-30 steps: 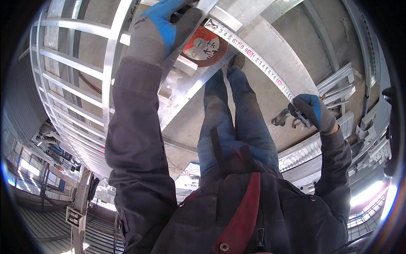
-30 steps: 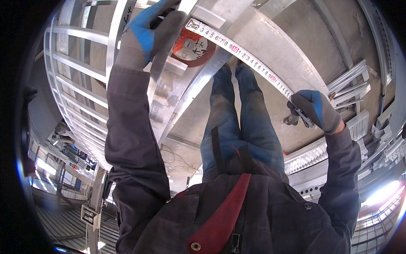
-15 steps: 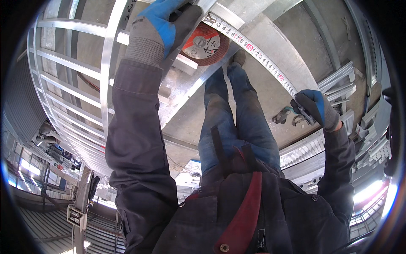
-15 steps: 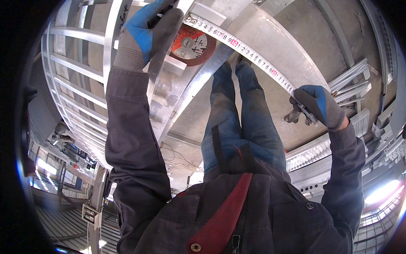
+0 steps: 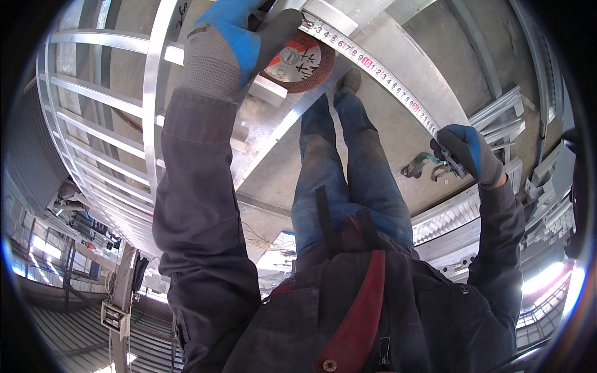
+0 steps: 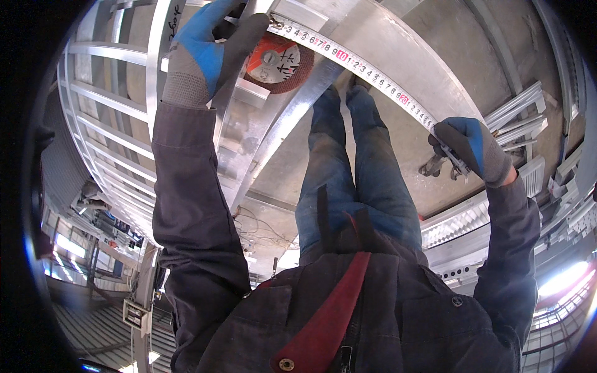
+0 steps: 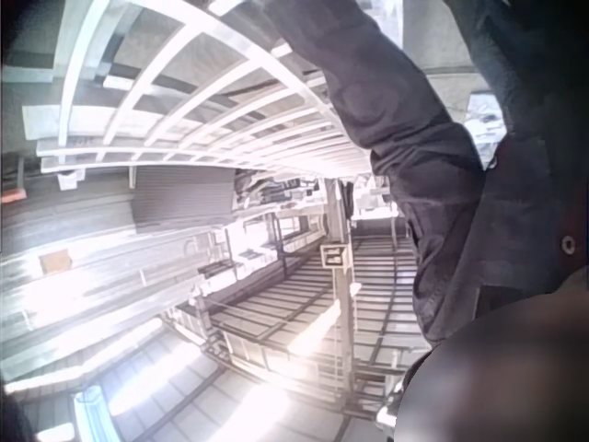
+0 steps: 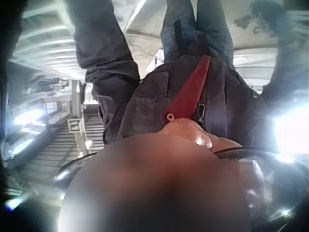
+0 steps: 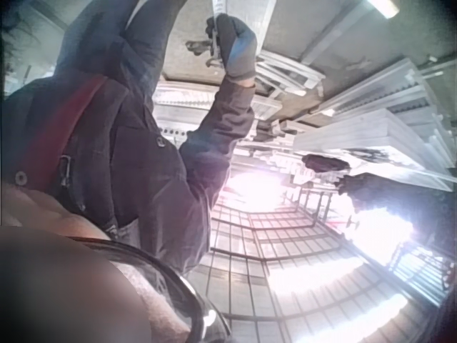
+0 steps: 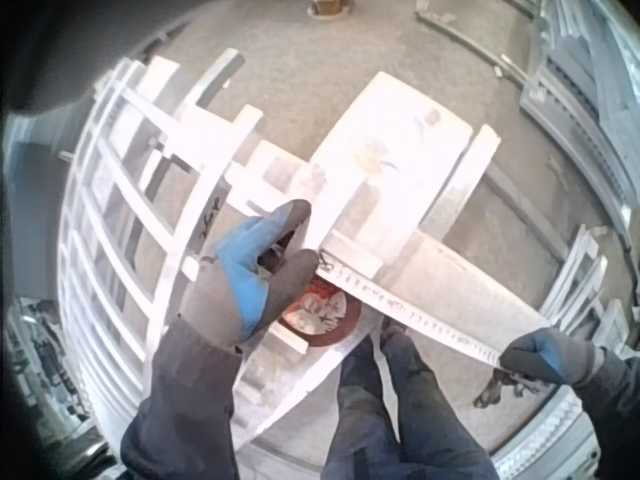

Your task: The person uses a tape measure to measure multiple sections of a large white metal frame structure. They repeatedly extend and retract the tape, align it along different bars, and reposition the frame to access various points.

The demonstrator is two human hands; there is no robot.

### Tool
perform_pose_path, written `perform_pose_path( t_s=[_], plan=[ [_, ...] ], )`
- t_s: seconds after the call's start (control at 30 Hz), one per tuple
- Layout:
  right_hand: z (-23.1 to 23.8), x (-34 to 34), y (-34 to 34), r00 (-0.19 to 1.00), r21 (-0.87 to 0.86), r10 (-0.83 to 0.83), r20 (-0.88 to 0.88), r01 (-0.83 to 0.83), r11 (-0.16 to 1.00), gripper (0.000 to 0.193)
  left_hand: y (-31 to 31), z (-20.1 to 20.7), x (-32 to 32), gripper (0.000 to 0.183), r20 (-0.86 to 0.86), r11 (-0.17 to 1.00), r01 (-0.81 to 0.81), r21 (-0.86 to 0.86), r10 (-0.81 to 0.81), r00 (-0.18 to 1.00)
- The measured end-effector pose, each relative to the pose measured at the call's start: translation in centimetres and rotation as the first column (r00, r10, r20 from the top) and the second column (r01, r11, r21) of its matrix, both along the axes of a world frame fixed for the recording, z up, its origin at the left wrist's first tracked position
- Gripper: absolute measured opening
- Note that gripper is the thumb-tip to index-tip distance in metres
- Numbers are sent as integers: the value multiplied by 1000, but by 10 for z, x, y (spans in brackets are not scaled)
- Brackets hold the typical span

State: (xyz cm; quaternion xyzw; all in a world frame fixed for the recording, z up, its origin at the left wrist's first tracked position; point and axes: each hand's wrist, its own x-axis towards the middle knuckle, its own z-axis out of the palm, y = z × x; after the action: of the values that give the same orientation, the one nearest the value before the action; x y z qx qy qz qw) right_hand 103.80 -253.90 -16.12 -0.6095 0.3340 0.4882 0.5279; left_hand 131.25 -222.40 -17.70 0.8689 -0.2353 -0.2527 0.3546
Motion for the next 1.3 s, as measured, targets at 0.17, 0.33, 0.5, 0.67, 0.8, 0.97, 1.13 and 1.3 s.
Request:
perform_pose_path(
  t_s=[0.17, 0.33, 0.5, 0.67, 0.8, 0.97, 1.13, 1.3],
  plan=[
    [-5, -4, -2, 1000, 2, -13, -6, 13, 1000, 41, -2, -3, -3, 57, -22, 999, -41, 8, 41, 999],
    [-8, -5, -2, 1000, 13, -25, 10, 25, 1000, 40, -2, -9, -2, 57, 20, 997, -31, -70, 33, 999],
    [-9, 0, -5, 999, 17, 9, -46, -9, 1000, 40, -3, -5, -4, 57, 21, 997, -40, -65, 41, 999],
    [-8, 0, 0, 1000, 26, -19, 9, 19, 999, 40, -5, -2, -5, 55, 31, 998, -60, 3, 60, 998],
    [-7, 2, 0, 999, 36, -17, -40, 18, 999, 40, -3, -5, -4, 55, 10, 998, -69, -5, 69, 998],
    [-8, 3, -2, 999, 88, -26, -24, 28, 996, 41, -1, -9, -3, 55, 77, 999, -21, -46, 24, 997],
    [-9, 1, 1, 997, 44, -43, -58, 45, 998, 40, -1, -10, -3, 55, 53, 999, -32, -26, 34, 998],
    [-9, 0, 1, 998, 45, -61, -32, 63, 997, 38, 1, -12, -3, 55, 11, 998, -48, -33, 48, 999]
  ],
)
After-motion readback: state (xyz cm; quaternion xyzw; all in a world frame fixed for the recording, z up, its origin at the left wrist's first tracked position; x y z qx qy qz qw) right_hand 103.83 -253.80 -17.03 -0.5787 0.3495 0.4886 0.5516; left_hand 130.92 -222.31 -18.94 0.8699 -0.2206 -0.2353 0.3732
